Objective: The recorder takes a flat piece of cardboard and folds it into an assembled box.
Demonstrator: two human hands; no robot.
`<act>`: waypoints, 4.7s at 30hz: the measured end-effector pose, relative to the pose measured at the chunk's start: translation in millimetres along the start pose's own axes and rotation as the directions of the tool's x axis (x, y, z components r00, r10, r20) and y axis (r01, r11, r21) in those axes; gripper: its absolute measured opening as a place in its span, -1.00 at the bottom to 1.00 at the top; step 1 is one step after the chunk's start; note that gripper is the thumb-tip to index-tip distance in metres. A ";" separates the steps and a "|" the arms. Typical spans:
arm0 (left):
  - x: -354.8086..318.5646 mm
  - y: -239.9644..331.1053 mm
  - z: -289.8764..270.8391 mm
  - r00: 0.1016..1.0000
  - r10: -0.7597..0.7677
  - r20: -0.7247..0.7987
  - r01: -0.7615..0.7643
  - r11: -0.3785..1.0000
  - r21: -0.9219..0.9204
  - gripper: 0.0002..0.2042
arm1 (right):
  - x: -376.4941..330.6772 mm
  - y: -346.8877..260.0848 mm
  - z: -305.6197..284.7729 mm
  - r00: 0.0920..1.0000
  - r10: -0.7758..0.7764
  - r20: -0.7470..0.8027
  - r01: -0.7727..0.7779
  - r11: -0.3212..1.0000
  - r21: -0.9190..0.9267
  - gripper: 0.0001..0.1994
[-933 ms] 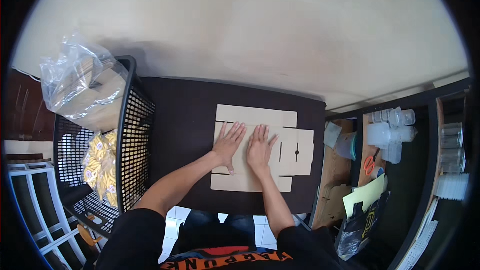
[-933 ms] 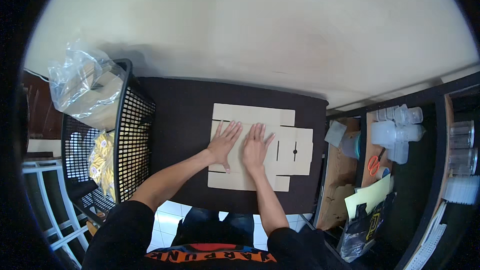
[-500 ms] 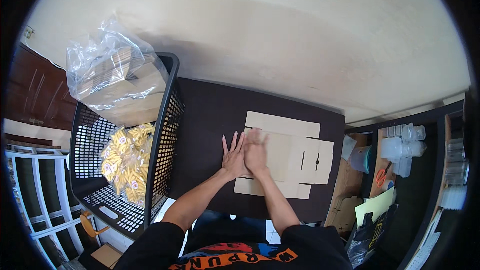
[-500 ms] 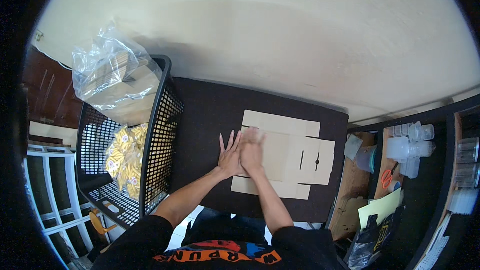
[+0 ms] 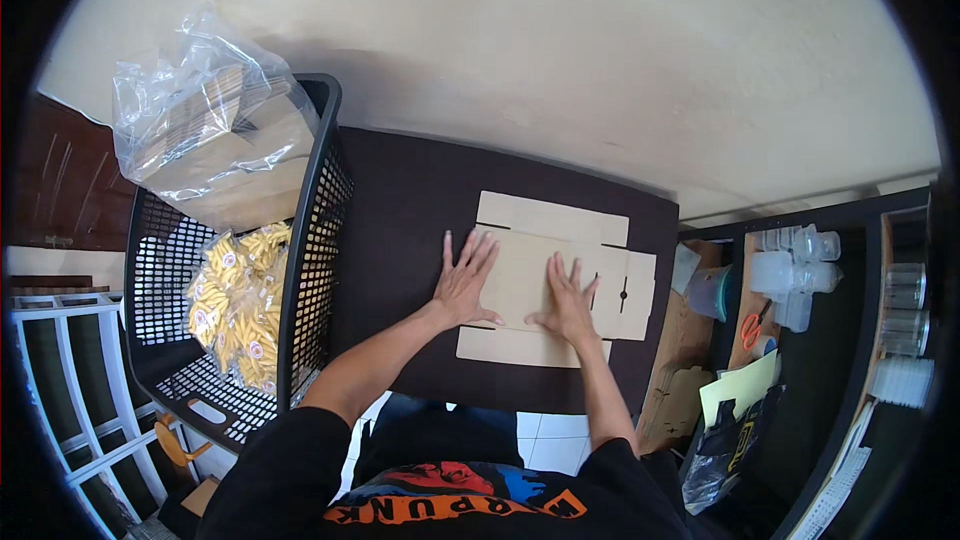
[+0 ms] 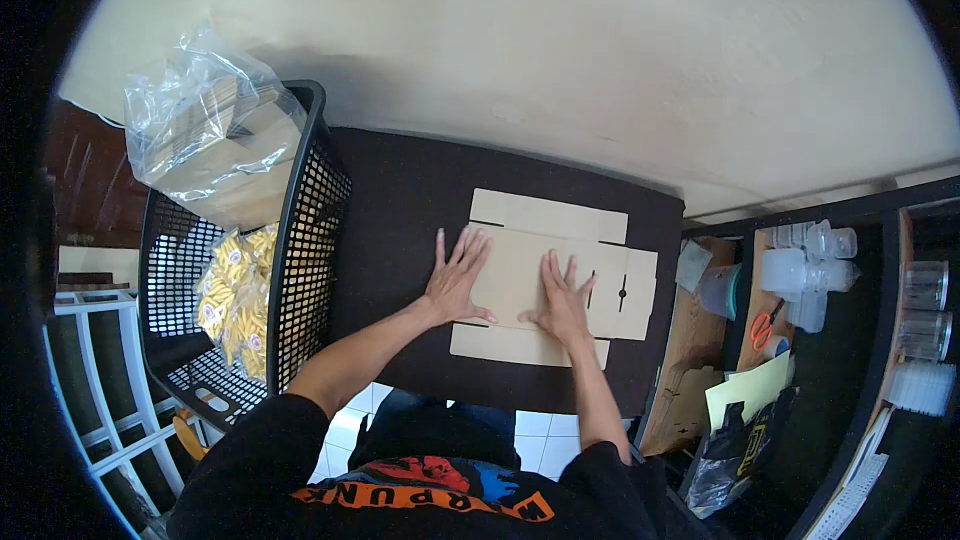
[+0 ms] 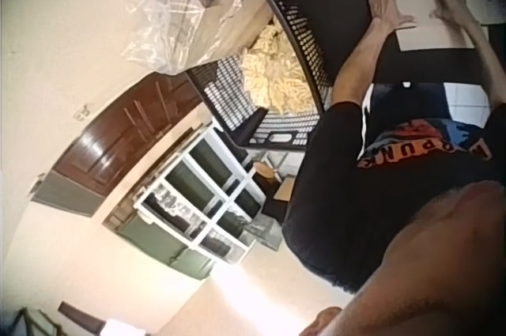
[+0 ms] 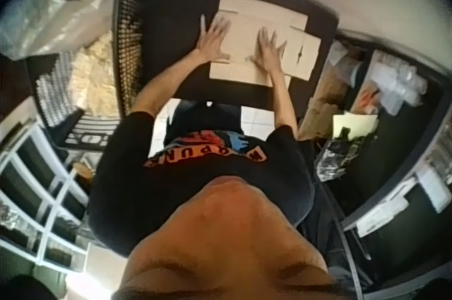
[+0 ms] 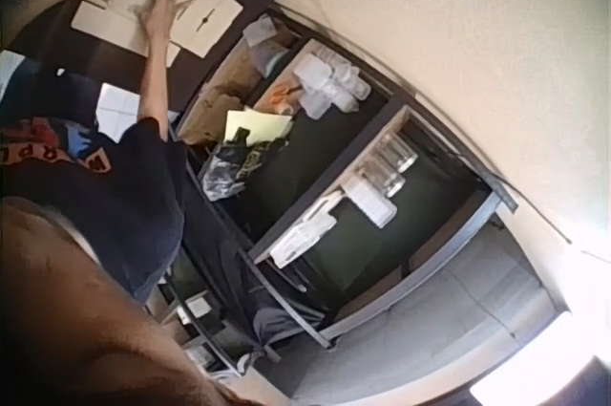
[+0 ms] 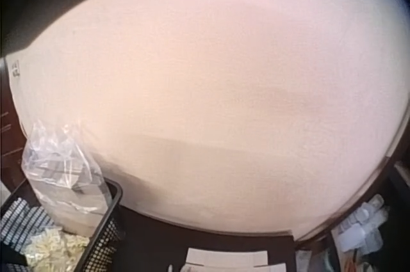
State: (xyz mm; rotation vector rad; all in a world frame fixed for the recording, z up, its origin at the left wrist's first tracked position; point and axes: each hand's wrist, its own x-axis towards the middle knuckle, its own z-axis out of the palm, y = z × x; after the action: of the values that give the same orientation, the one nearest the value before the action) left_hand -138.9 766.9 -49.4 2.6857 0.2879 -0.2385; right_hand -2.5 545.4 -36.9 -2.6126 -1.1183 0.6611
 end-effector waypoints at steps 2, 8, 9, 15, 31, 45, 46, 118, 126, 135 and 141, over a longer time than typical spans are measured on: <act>12.3 -5.8 -0.2 0.994 0.104 0.014 -0.104 0.995 0.001 0.61 | -7.6 11.4 -1.8 0.995 0.008 0.099 -0.004 0.999 -0.042 0.41; 57.8 -2.7 -13.0 0.926 0.282 0.253 -0.331 0.926 0.182 0.64 | 25.5 28.9 -12.5 0.989 -0.074 0.128 0.088 0.990 -0.107 0.60; 70.0 -1.0 -9.9 0.925 0.300 0.233 -0.343 0.922 0.178 0.65 | 38.0 29.3 -19.4 0.983 -0.107 0.148 0.127 0.983 -0.134 0.61; 65.1 25.2 2.5 0.972 0.210 0.107 -0.219 0.973 0.074 0.66 | 46.2 0.4 -10.9 0.973 -0.164 0.163 0.177 0.982 -0.072 0.60; 51.3 46.5 -25.1 0.956 0.146 0.254 -0.192 0.967 0.165 0.68 | 20.0 40.0 -59.7 0.961 -0.063 0.270 0.136 0.955 -0.262 0.65; 105.3 21.3 -26.9 0.961 0.228 0.155 -0.226 0.974 -0.026 0.55 | 62.6 112.3 -80.3 0.968 -0.208 0.142 0.226 0.967 -0.120 0.52; 101.3 23.9 -27.4 0.964 0.219 0.154 -0.223 0.975 0.010 0.52 | 58.9 109.9 -78.6 0.971 -0.197 0.135 0.211 0.972 -0.103 0.46; -188.6 269.4 -46.6 0.888 -0.401 -0.227 0.145 0.711 -0.688 -0.59 | -190.1 21.4 -66.7 0.994 0.100 0.048 -0.108 0.764 0.636 -0.06; -204.9 265.3 -43.3 0.896 -0.217 -0.386 0.002 0.873 -0.487 -0.22 | -152.1 -11.0 -122.8 0.816 -0.074 -0.573 0.491 0.611 0.621 -0.27; -173.3 284.8 -44.6 0.977 -0.019 -0.214 -0.083 0.885 -0.457 0.05 | -199.6 -22.2 -113.5 0.998 0.022 -0.051 0.055 -0.493 0.868 -0.15; -153.9 275.3 -32.6 0.991 0.029 -0.134 -0.081 0.912 -0.403 0.12 | -205.9 -16.7 -107.5 0.999 0.031 -0.012 0.029 -0.628 0.778 -0.19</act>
State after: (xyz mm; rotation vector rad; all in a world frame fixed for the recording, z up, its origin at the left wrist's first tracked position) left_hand -217.9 511.4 120.9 2.2910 0.2657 0.0108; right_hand -86.1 404.0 128.2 -0.6027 0.0883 0.8953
